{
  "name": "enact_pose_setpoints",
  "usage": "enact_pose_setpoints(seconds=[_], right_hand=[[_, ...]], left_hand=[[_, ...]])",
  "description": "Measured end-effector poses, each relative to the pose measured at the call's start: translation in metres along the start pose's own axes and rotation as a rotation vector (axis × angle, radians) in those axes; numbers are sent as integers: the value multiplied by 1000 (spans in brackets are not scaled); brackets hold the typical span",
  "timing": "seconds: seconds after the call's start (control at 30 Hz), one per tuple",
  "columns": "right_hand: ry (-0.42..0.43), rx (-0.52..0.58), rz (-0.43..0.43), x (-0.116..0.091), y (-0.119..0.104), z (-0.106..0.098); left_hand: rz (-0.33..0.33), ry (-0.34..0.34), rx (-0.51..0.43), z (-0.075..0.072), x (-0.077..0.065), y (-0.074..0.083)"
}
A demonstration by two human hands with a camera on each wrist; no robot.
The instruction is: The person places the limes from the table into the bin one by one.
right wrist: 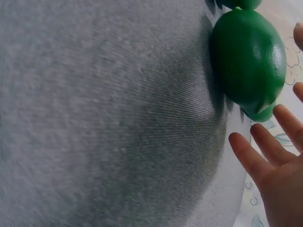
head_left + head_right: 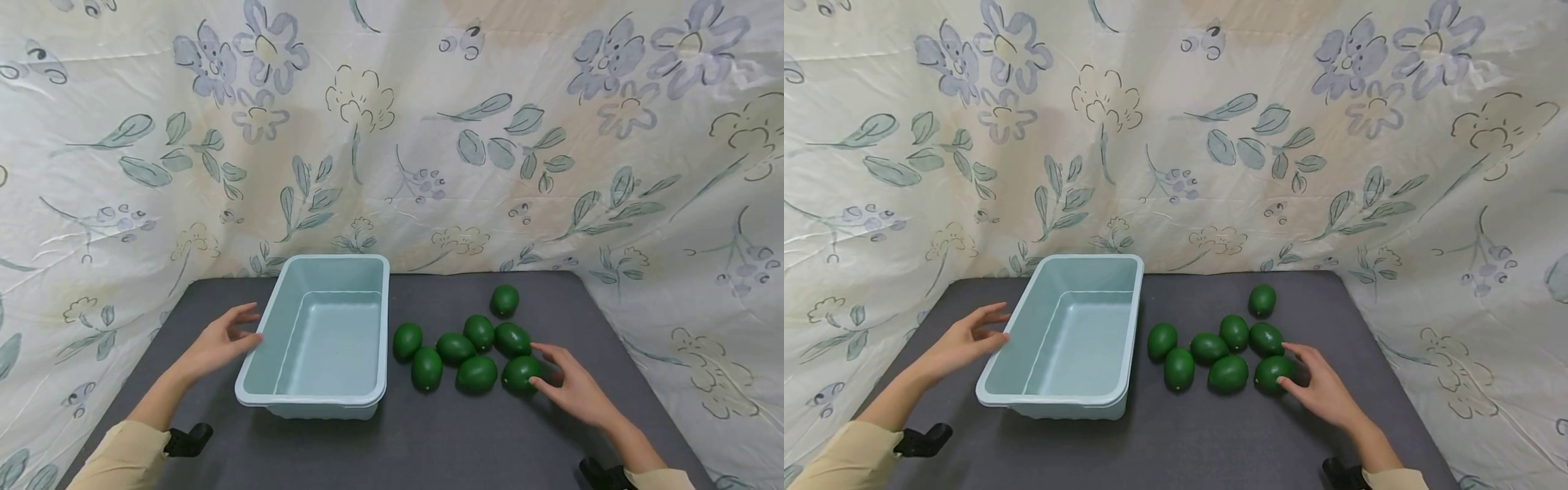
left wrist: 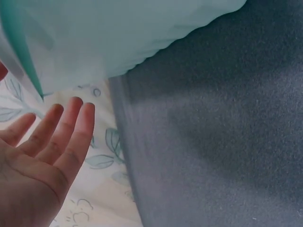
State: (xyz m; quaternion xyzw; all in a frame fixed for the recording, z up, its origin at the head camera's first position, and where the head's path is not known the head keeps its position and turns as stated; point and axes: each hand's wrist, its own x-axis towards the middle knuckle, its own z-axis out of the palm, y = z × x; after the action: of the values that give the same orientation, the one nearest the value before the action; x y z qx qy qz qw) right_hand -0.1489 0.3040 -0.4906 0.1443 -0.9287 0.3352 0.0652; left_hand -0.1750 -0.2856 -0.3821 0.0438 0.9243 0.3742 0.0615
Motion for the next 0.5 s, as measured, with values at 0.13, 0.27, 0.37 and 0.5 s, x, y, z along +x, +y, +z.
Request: enact_pose_setpoints(seconds=[0.13, 0.27, 0.37, 0.5], right_hand=[[6, 15, -7, -1, 0, 4], [4, 18, -14, -2, -1, 7], [-5, 24, -8, -3, -1, 9], [-7, 33, -10, -3, -1, 11]], left_hand=[[-3, -7, -18, 1, 0, 0], [-9, -8, -13, 3, 1, 1], [-19, -9, -13, 3, 2, 2], [-34, -8, -26, 4, 3, 2]])
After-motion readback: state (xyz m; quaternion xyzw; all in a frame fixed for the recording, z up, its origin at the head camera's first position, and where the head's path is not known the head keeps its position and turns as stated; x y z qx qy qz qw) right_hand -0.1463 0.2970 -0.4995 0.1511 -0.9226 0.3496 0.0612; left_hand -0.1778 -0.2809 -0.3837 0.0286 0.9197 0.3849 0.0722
